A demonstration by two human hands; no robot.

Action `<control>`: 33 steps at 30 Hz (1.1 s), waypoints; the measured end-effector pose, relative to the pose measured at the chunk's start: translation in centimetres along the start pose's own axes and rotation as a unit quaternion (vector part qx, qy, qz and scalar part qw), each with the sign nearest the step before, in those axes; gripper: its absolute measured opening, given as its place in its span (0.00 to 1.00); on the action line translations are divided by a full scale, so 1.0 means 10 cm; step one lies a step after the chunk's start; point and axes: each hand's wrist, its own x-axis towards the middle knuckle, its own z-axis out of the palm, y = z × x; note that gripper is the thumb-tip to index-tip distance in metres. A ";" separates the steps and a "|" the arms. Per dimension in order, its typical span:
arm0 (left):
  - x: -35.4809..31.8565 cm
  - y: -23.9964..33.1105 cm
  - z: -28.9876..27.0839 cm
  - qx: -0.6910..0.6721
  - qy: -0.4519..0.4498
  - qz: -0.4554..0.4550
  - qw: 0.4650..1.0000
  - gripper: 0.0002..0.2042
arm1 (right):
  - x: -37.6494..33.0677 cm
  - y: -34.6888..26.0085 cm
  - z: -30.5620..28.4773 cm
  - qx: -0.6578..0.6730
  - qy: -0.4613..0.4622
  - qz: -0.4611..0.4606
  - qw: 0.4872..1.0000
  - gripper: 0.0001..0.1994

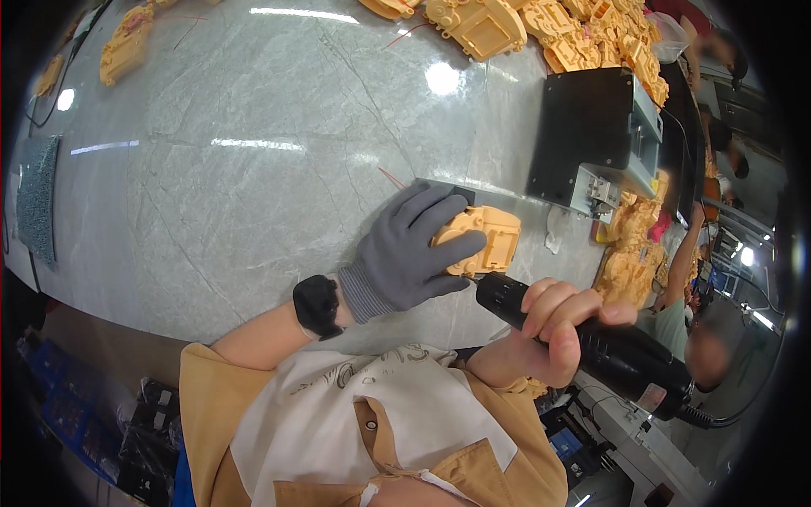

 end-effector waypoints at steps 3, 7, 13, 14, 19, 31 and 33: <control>0.02 0.01 -0.02 -0.003 0.001 0.003 1.000 0.26 | 0.00 0.02 -0.03 -0.006 -0.035 -0.002 0.999 0.19; 0.01 0.01 -0.02 -0.002 0.001 0.000 1.000 0.26 | -0.02 -0.02 -0.09 0.021 -0.031 -0.008 0.999 0.19; 0.03 0.05 -0.04 0.003 -0.003 -0.001 1.000 0.26 | -0.03 -0.04 0.00 0.038 0.019 0.003 0.999 0.19; 0.03 0.05 -0.04 0.004 -0.003 -0.001 1.000 0.26 | -0.03 -0.03 0.00 0.037 0.018 0.004 0.999 0.19; 0.02 0.03 -0.04 0.003 -0.010 -0.001 1.000 0.26 | -0.05 -0.04 0.06 0.018 0.051 0.008 0.999 0.19; 0.01 0.05 -0.05 0.012 -0.009 -0.007 1.000 0.29 | -0.06 -0.07 0.13 -0.006 0.080 0.022 0.997 0.20; 0.00 0.06 -0.05 0.007 -0.013 -0.009 1.000 0.30 | -0.07 -0.07 0.14 -0.003 0.075 0.022 0.997 0.20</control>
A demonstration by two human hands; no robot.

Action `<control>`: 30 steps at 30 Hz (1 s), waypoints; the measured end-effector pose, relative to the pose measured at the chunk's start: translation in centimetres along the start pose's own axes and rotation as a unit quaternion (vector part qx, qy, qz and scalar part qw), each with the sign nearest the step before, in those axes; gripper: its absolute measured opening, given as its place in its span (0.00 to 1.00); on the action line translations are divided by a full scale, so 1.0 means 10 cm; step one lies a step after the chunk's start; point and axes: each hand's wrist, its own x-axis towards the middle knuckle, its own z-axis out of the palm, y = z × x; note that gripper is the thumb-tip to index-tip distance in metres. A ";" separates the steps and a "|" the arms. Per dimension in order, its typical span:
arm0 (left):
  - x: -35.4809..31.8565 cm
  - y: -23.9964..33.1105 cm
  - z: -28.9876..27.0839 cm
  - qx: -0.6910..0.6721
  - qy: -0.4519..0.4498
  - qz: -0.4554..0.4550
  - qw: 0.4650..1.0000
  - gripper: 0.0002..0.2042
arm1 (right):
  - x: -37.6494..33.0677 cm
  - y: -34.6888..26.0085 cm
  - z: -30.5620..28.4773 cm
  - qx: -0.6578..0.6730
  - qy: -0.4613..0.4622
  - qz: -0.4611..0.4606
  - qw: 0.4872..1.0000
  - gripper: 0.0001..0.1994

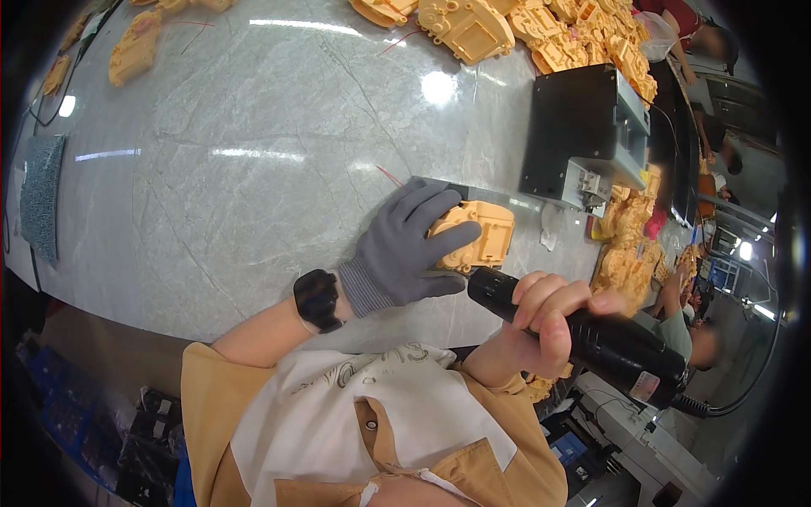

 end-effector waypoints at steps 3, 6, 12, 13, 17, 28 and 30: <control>-0.01 -0.02 0.00 -0.002 -0.001 0.004 1.000 0.31 | -0.01 0.01 0.01 0.001 -0.008 0.000 1.000 0.20; -0.01 -0.03 0.00 0.000 0.002 0.007 1.000 0.30 | -0.01 0.02 0.02 -0.003 -0.017 0.002 1.000 0.20; 0.05 -0.03 0.02 -0.001 0.018 0.026 0.999 0.28 | 0.03 0.05 -0.05 -0.002 -0.085 -0.003 0.996 0.19; 0.06 -0.04 0.02 -0.009 0.019 0.032 0.999 0.28 | 0.04 0.02 -0.03 -0.009 -0.090 0.010 0.996 0.20; 0.05 -0.02 0.01 0.018 0.025 0.023 0.999 0.27 | 0.02 0.08 -0.02 -0.028 -0.135 -0.006 0.990 0.21; 0.12 0.04 0.04 0.029 0.005 0.026 0.999 0.25 | 0.08 0.00 -0.03 -0.075 -0.172 0.022 0.982 0.20; 0.11 0.02 0.07 0.050 0.029 0.039 0.998 0.27 | 0.14 0.02 -0.09 -0.097 -0.188 0.008 0.977 0.21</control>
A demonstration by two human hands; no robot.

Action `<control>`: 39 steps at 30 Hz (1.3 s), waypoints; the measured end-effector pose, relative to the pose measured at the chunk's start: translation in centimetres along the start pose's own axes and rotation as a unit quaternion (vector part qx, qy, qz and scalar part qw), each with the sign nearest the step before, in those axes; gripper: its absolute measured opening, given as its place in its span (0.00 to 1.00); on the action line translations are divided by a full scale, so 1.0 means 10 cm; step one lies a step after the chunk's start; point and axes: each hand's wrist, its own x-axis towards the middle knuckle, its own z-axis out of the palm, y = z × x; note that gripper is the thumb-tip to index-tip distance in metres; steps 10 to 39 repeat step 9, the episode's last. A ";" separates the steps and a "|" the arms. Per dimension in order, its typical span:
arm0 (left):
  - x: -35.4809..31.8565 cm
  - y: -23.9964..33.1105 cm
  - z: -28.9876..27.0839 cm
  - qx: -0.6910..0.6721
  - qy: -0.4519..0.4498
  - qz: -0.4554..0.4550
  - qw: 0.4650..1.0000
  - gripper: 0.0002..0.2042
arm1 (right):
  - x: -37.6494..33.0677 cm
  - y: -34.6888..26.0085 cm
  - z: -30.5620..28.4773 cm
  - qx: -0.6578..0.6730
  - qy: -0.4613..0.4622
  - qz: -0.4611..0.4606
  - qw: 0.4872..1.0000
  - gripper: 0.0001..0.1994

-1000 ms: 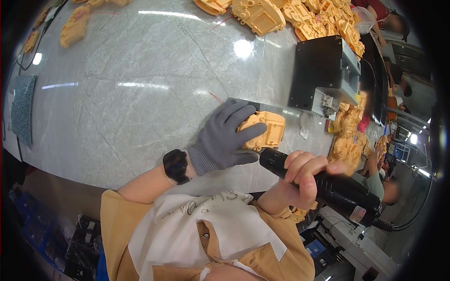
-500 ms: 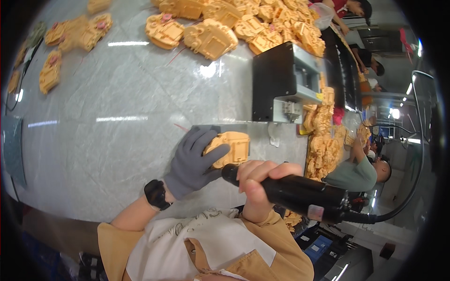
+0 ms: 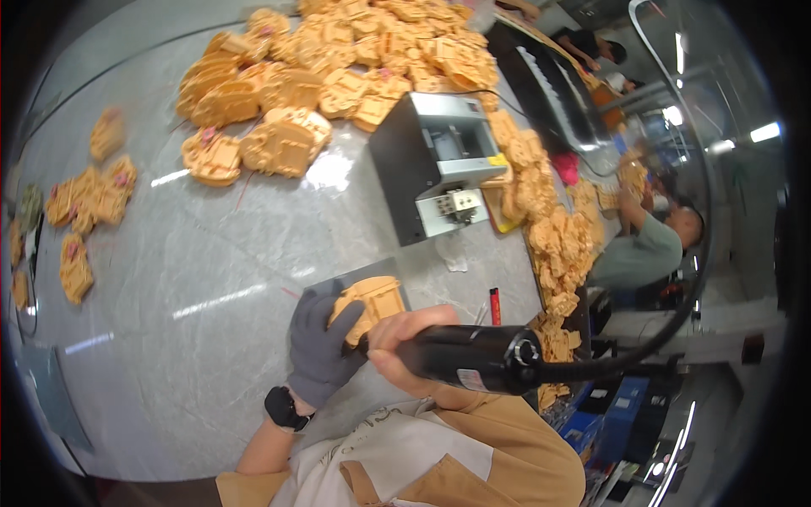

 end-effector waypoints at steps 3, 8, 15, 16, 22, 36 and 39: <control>0.04 0.05 -0.05 -0.005 -0.038 -0.005 0.999 0.26 | -0.17 -0.06 -0.11 0.120 0.099 -0.060 0.986 0.21; -0.03 0.05 -0.05 -0.006 -0.067 -0.041 0.997 0.27 | 0.04 -0.02 -1.00 0.069 0.344 -0.183 0.918 0.23; -0.04 0.06 -0.04 -0.011 -0.079 -0.049 0.996 0.28 | -0.02 -0.01 -0.98 0.072 0.351 -0.179 0.916 0.23; -0.04 0.06 -0.04 -0.011 -0.079 -0.049 0.996 0.28 | -0.02 -0.01 -0.98 0.072 0.351 -0.179 0.916 0.23; -0.04 0.06 -0.04 -0.011 -0.079 -0.049 0.996 0.28 | -0.02 -0.01 -0.98 0.072 0.351 -0.179 0.916 0.23; -0.04 0.06 -0.04 -0.011 -0.079 -0.049 0.996 0.28 | -0.02 -0.01 -0.98 0.072 0.351 -0.179 0.916 0.23; -0.04 0.06 -0.04 -0.011 -0.079 -0.049 0.996 0.28 | -0.02 -0.01 -0.98 0.072 0.351 -0.179 0.916 0.23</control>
